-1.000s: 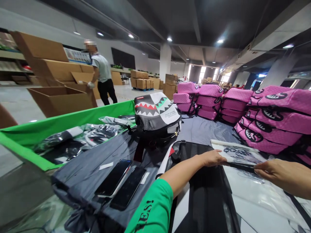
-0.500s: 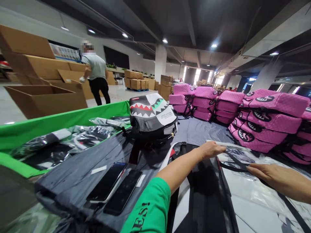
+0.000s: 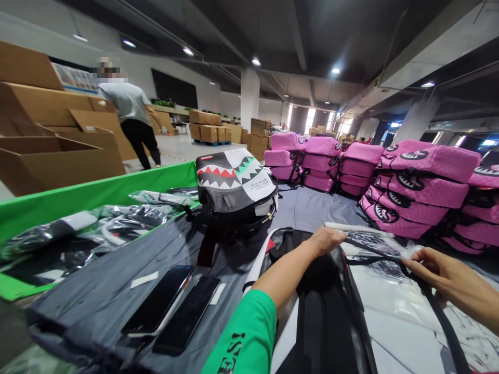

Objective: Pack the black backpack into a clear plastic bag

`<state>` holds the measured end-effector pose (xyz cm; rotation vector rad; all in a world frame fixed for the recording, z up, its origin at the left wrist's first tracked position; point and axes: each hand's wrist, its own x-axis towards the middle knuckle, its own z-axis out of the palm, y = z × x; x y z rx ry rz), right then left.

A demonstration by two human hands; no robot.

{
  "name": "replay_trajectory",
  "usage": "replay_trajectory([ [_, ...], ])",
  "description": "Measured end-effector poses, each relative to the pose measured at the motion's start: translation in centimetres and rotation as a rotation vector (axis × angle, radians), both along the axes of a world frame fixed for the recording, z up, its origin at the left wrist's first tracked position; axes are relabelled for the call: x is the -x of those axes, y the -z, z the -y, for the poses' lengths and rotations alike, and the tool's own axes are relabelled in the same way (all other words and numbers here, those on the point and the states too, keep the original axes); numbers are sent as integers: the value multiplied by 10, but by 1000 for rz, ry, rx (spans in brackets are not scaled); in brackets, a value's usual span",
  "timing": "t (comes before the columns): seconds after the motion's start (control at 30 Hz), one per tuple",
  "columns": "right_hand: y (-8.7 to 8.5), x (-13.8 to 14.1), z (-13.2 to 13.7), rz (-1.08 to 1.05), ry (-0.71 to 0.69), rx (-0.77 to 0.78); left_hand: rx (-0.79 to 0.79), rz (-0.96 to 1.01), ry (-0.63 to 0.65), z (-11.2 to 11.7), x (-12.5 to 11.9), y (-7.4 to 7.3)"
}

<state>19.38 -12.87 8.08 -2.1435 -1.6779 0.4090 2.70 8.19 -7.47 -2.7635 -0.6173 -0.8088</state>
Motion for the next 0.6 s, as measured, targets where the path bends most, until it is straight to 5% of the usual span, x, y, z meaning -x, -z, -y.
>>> replay_trajectory([
  [0.1,-2,11,9,-31,22,-71,-63,-50,-8,0,5,2],
  [0.4,27,9,14,-93,-34,87,-166,-157,54,-12,-12,3],
  [0.6,73,-17,19,-221,-35,68,-149,-226,81,-30,-12,18],
])
